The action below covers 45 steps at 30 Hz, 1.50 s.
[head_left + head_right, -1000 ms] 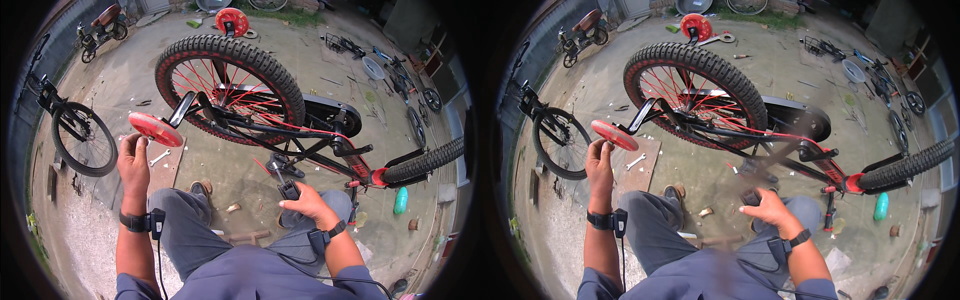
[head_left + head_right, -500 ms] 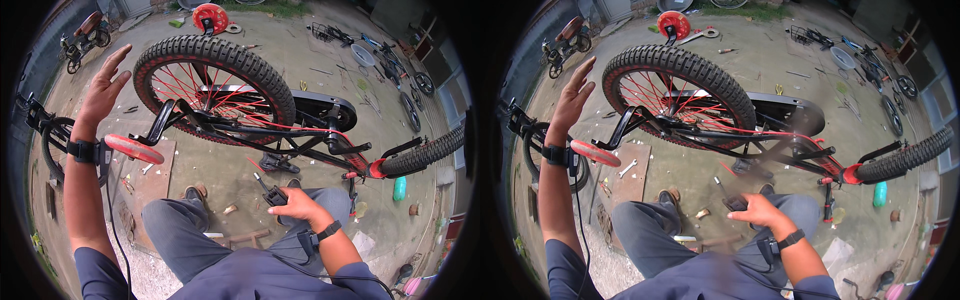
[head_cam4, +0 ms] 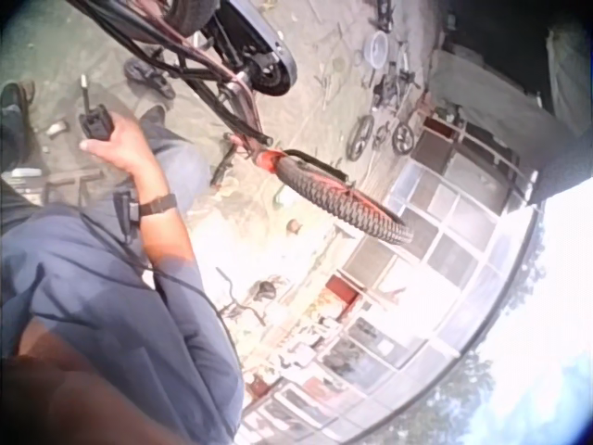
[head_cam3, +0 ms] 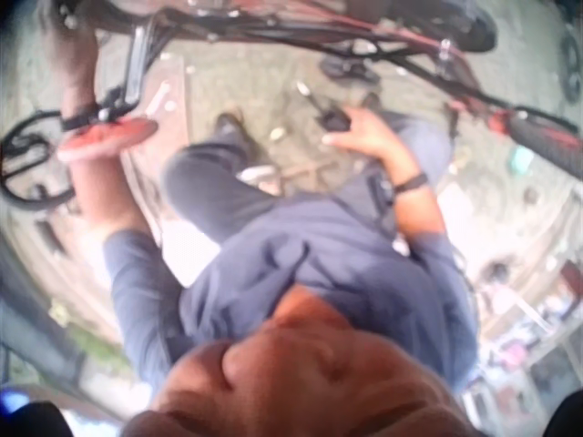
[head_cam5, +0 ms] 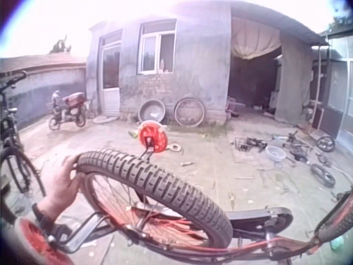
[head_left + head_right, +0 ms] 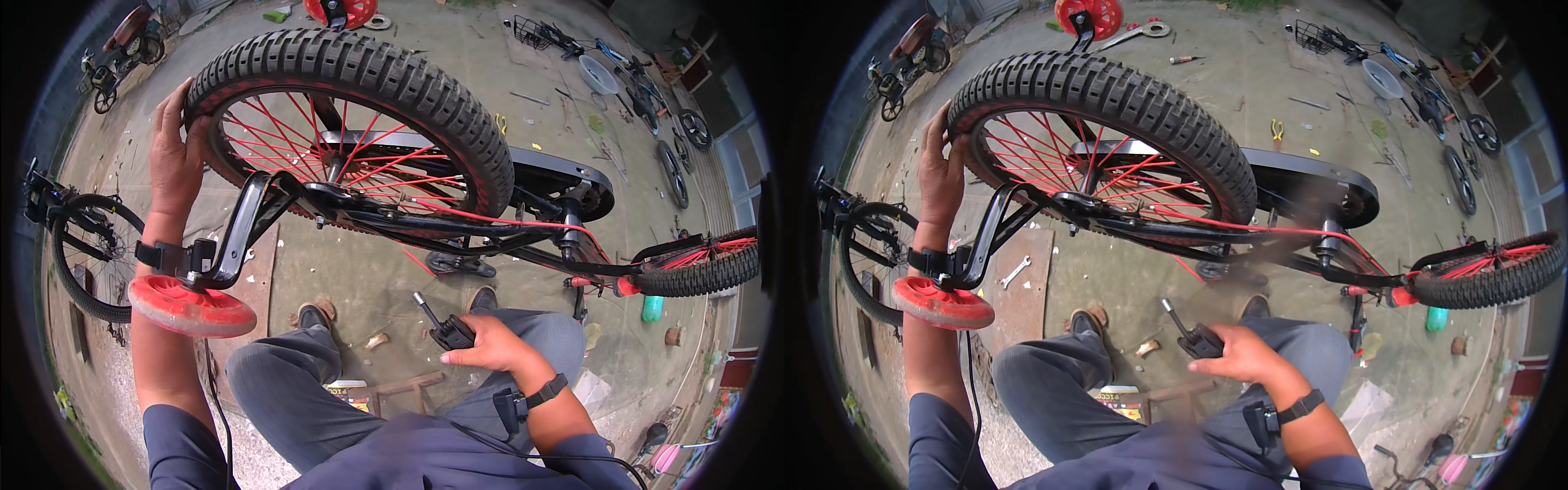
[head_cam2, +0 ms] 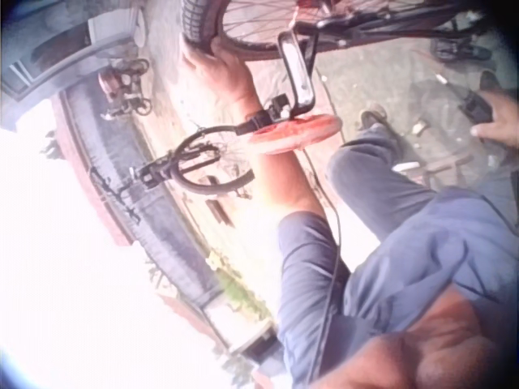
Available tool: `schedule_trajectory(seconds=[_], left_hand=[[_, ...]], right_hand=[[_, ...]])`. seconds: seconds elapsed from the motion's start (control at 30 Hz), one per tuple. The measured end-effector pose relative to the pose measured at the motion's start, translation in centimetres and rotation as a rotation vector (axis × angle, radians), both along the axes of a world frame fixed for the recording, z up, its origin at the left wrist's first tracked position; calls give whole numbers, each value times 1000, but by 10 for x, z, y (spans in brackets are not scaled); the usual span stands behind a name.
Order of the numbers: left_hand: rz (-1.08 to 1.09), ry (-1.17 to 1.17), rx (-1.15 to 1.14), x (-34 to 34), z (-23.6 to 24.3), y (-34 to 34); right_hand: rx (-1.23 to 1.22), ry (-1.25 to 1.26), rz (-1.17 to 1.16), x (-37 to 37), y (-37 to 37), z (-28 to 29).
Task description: The person works on the rear wheel of a bicycle that is upside down on a stand. They use a multi-tool to adjust the rear derailleur and inspect the wheel hub and spokes.
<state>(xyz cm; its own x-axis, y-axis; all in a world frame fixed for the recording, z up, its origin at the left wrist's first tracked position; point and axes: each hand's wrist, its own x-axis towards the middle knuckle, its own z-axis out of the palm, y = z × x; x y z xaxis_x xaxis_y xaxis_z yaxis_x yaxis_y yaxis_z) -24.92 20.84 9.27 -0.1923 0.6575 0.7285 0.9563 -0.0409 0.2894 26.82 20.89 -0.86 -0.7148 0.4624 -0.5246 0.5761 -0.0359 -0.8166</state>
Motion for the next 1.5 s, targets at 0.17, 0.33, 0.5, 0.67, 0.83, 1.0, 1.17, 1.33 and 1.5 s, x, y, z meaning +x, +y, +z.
schedule_trajectory(seconds=[0.17, 0.33, 0.5, 0.67, 0.83, 1.0, 1.17, 1.33, 1.5], left_hand=[[160, -457, -435, -64, -93, -43], [188, -504, -747, -51, -119, -80], [103, -649, -759, -68, -142, -107], [59, -795, -646, -69, -152, -152], [106, -849, -925, 14, -128, -132], [17, -943, -968, 65, -119, -147], [-96, -1060, -941, 149, -109, -150], [-386, -1297, -1013, 257, -95, -150], [-645, -1501, -933, 311, -115, -149]], right_hand=[[9, 16, -3, -2, -3, -5], [-40, 50, -59, -3, -6, 0], [46, 120, -13, -2, -8, -6], [-3, 124, 34, -4, -5, -13], [102, 190, -9, 2, -8, -25], [119, 219, -26, -2, -14, -27], [157, 272, -56, -4, -19, -31], [227, 346, -80, -10, -24, -35], [247, 386, -51, -13, -28, -38]])
